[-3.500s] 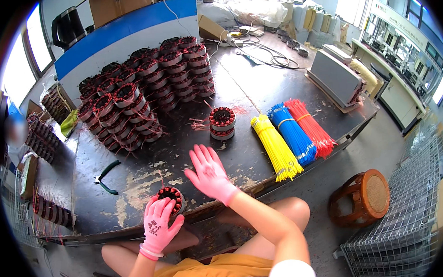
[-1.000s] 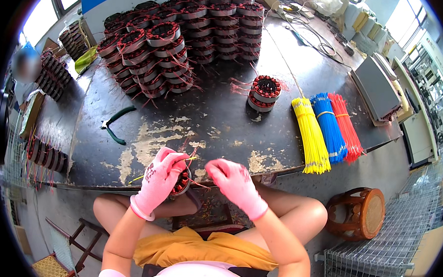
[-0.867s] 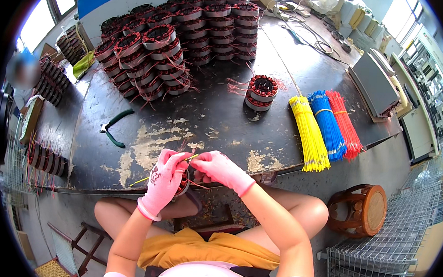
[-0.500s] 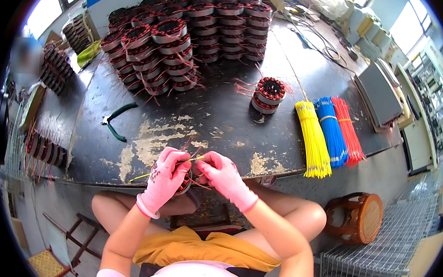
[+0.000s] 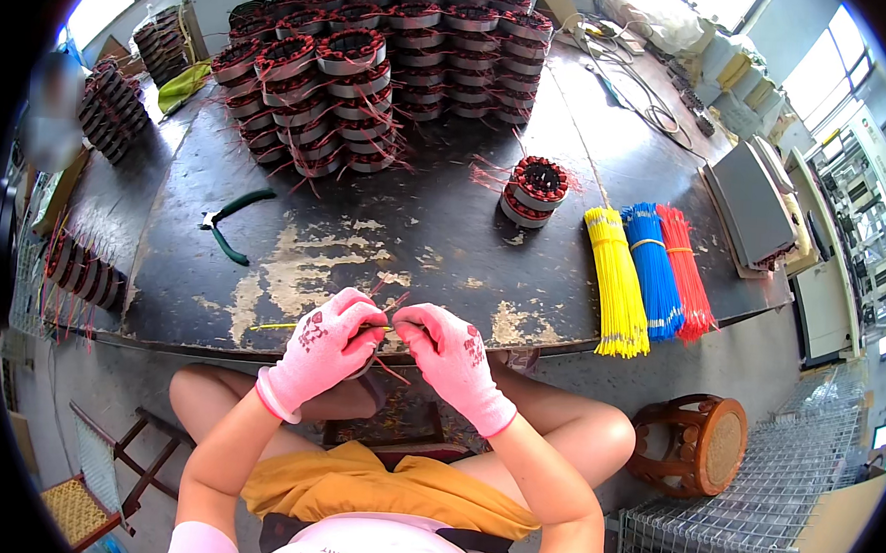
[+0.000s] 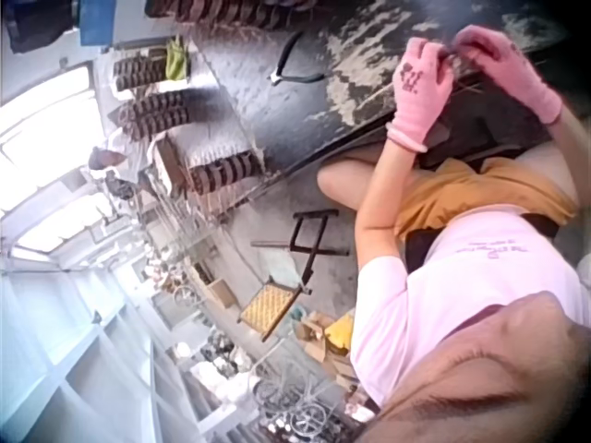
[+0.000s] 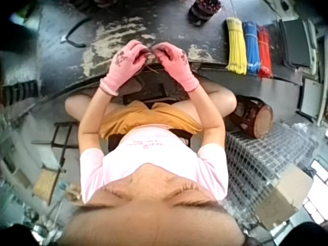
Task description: The person sits at a workbench in a factory, wearing pink gloves, and assembles small cylindrical electrical components. They insert colored plastic zip ties into the components and use pliers to trim the excess length. The person stacks the finished components into a pile on the table.
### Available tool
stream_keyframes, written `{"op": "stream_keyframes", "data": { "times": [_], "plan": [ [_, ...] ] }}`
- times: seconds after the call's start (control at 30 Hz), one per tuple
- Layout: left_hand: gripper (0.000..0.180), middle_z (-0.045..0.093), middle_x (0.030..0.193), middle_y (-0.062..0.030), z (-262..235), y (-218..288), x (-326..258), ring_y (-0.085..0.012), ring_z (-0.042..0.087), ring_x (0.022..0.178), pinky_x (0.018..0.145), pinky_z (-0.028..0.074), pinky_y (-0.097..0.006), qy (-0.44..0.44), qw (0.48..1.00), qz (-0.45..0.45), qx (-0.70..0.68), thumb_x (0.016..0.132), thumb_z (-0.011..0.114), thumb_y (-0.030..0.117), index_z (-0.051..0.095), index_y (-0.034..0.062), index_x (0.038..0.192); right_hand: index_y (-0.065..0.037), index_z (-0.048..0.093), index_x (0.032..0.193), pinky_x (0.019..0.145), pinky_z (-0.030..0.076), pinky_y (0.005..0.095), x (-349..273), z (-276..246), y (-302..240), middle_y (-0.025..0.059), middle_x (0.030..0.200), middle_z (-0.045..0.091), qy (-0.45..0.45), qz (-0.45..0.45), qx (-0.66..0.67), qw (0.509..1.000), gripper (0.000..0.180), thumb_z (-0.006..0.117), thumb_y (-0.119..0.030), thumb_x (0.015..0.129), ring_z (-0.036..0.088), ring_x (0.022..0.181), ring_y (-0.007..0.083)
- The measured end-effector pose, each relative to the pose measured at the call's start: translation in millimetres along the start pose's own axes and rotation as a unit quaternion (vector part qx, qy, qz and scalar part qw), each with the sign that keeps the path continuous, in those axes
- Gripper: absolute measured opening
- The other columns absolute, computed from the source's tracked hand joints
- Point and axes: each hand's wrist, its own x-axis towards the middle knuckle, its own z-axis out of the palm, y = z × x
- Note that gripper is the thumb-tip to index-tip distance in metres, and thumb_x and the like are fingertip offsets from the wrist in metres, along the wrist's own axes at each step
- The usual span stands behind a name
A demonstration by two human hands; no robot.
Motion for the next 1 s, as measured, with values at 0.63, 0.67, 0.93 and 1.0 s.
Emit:
{"op": "stream_keyframes", "data": {
  "times": [0.63,0.67,0.93,1.0],
  "plan": [
    [0.015,0.067,0.1,-0.006,16.8,-10.4,-3.9,-0.03,0.067,0.088,0.075,0.056,-0.04,0.026,0.997,0.058,0.052,0.085,0.073,0.013,0.068,0.0112,0.099,0.001,0.066,0.105,0.068,0.052,0.0281,28.2,-11.5,8.3,0.0061,0.091,0.071,-0.123,0.2,0.136,0.962,0.017,0.066,-0.013,0.096,0.064,0.074,0.011],
    [0.014,0.067,0.1,-0.0055,16.2,-9.7,-3.5,-0.0297,0.068,0.088,0.075,0.056,-0.04,0.025,0.996,0.06,0.057,0.085,0.073,0.013,0.068,0.0112,0.098,0.002,0.066,0.106,0.067,0.052,0.0272,28.6,-10.4,14.1,0.0046,0.091,0.07,-0.121,0.227,0.186,0.948,0.019,0.067,-0.014,0.095,0.062,0.074,0.0094],
    [0.015,0.07,0.099,-0.0068,13.3,-9.5,-6.1,-0.03,0.068,0.09,0.077,0.056,-0.04,0.023,0.998,0.025,0.052,0.083,0.074,0.012,0.069,0.0092,0.097,-0.007,0.061,0.13,0.069,0.056,0.033,4.9,-16.3,0.0,0.0098,0.118,0.069,-0.055,-0.124,-0.229,0.964,0.042,0.07,-0.023,0.093,0.07,0.074,0.02],
    [0.014,0.07,0.1,-0.0068,14.4,-9.1,-4.5,-0.03,0.068,0.09,0.077,0.056,-0.04,0.021,0.998,0.03,0.052,0.083,0.074,0.013,0.069,0.0092,0.097,-0.008,0.061,0.131,0.071,0.057,0.0368,8.3,-10.3,12.7,0.009,0.122,0.068,-0.011,-0.29,-0.375,0.88,0.042,0.069,-0.023,0.092,0.071,0.077,0.0238]
  ]
}}
